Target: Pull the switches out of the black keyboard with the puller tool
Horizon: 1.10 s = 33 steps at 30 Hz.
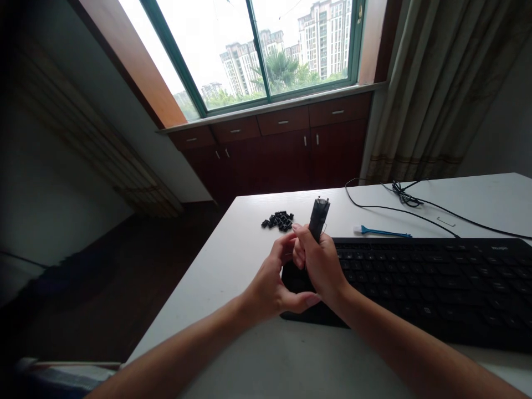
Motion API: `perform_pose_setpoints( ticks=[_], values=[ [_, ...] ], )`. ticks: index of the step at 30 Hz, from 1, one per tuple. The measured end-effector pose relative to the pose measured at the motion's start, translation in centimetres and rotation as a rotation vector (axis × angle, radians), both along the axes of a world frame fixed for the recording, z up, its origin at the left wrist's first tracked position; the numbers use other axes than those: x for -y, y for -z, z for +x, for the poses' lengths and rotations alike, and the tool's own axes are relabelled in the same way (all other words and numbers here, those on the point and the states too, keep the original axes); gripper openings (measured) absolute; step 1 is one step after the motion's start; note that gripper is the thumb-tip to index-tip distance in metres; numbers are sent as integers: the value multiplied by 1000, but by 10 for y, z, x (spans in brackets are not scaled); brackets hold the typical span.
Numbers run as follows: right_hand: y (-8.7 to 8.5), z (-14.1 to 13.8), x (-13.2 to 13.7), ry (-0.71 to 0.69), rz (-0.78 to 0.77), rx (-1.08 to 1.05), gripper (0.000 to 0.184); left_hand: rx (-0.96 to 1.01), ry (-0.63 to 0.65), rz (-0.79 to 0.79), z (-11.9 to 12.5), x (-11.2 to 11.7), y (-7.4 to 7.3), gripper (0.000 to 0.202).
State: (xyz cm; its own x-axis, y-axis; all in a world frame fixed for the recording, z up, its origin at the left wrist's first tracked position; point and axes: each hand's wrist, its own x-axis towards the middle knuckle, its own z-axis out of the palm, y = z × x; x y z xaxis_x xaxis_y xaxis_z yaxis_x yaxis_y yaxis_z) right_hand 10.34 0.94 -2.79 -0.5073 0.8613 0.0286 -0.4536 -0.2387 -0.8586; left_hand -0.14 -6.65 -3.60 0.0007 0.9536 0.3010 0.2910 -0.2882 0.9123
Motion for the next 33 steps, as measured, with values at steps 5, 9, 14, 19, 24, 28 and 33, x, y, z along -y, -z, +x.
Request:
perform_pose_setpoints(
  ticks=[5,9,14,19,24,28,33],
  values=[
    [4,2,3,19,154,115,44,-28,-35,-5,-1,0,2,108],
    [2,2,7,0,241,216,41,-39,-50,-19,-2,1,3,112],
    [1,0,19,45,269,243,36,-55,-56,53,1,3,3,116],
    [4,-2,31,106,394,320,29,-35,7,151,7,3,5,103],
    [3,-13,24,153,478,426,30,94,-121,76,17,5,5,70],
    [1,-19,21,127,598,520,24,198,-202,9,23,7,6,64],
    [4,-16,25,211,592,446,18,149,-204,46,27,8,4,63]
  ],
)
